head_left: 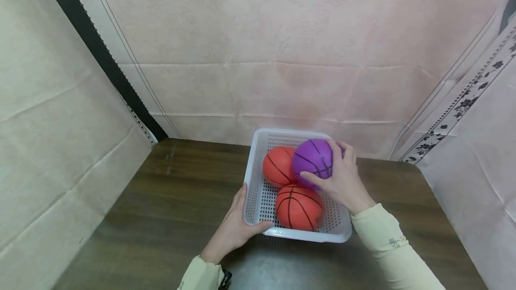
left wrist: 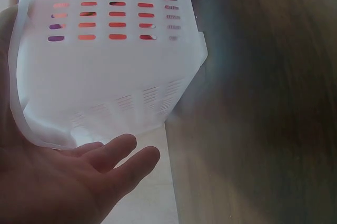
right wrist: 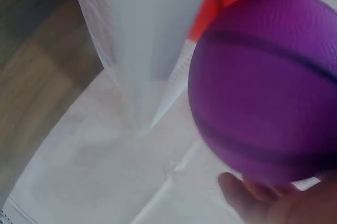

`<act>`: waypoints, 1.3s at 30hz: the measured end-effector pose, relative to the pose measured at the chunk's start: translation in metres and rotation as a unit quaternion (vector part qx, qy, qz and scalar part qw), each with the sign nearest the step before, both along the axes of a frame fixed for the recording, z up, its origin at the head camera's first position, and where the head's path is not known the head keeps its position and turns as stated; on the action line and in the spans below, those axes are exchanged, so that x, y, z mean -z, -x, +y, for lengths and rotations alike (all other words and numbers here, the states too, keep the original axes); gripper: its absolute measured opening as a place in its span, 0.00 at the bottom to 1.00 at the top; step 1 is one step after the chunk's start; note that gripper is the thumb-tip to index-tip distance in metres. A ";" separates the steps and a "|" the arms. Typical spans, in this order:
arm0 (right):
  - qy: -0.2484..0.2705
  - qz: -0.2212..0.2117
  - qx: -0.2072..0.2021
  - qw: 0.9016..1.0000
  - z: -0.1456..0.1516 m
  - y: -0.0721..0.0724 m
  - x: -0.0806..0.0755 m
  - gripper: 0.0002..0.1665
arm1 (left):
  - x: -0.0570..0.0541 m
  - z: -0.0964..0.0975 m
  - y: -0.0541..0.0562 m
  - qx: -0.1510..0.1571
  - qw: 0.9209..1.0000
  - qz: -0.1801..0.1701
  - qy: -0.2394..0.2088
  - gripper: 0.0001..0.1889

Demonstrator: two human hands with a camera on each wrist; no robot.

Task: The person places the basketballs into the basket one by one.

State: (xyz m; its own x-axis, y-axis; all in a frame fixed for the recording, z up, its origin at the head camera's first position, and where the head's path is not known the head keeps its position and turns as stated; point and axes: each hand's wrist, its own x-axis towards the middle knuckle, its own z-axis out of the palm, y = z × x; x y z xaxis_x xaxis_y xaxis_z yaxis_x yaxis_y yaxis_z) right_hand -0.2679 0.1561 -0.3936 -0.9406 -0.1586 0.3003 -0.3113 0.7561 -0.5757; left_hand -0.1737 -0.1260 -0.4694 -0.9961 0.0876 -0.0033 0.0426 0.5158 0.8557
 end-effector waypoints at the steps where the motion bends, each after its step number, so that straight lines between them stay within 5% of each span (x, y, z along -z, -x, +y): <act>1: -0.005 -0.010 -0.001 1.000 0.002 0.000 0.000 0.64 | 0.000 0.000 0.000 0.002 1.000 0.002 -0.001 0.65; 7: -0.059 -0.022 0.014 0.998 0.028 0.001 -0.003 0.52 | 0.000 0.003 0.000 0.007 1.000 0.006 -0.002 0.64; 11: -0.036 -0.008 0.027 0.999 0.040 -0.001 -0.003 0.47 | 0.000 0.002 0.001 0.006 1.000 0.006 -0.006 0.64; 18: -0.026 0.036 -0.021 0.999 0.041 0.000 0.002 0.36 | 0.000 0.002 0.002 0.007 1.000 -0.001 -0.011 0.65; 27: -0.085 -0.017 -0.001 0.996 0.048 -0.006 0.020 0.37 | 0.002 0.003 0.004 0.008 1.000 -0.005 0.009 0.66; 34: -0.044 0.032 0.000 0.999 0.053 -0.007 0.024 0.30 | 0.002 0.002 0.004 -0.001 1.000 -0.011 0.021 0.66; 39: -0.044 0.055 -0.026 0.997 0.048 -0.007 0.022 0.35 | 0.001 -0.001 0.005 -0.004 1.000 -0.010 0.027 0.67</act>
State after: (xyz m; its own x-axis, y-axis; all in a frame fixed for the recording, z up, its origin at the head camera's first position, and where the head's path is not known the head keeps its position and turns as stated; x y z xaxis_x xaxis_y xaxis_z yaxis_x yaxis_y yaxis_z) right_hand -0.2610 0.2045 -0.4155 -0.8923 -0.2368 0.3843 -0.4092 0.7835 -0.4676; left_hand -0.1787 -0.1267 -0.4707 -0.9966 0.0785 -0.0268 0.0220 0.5611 0.8275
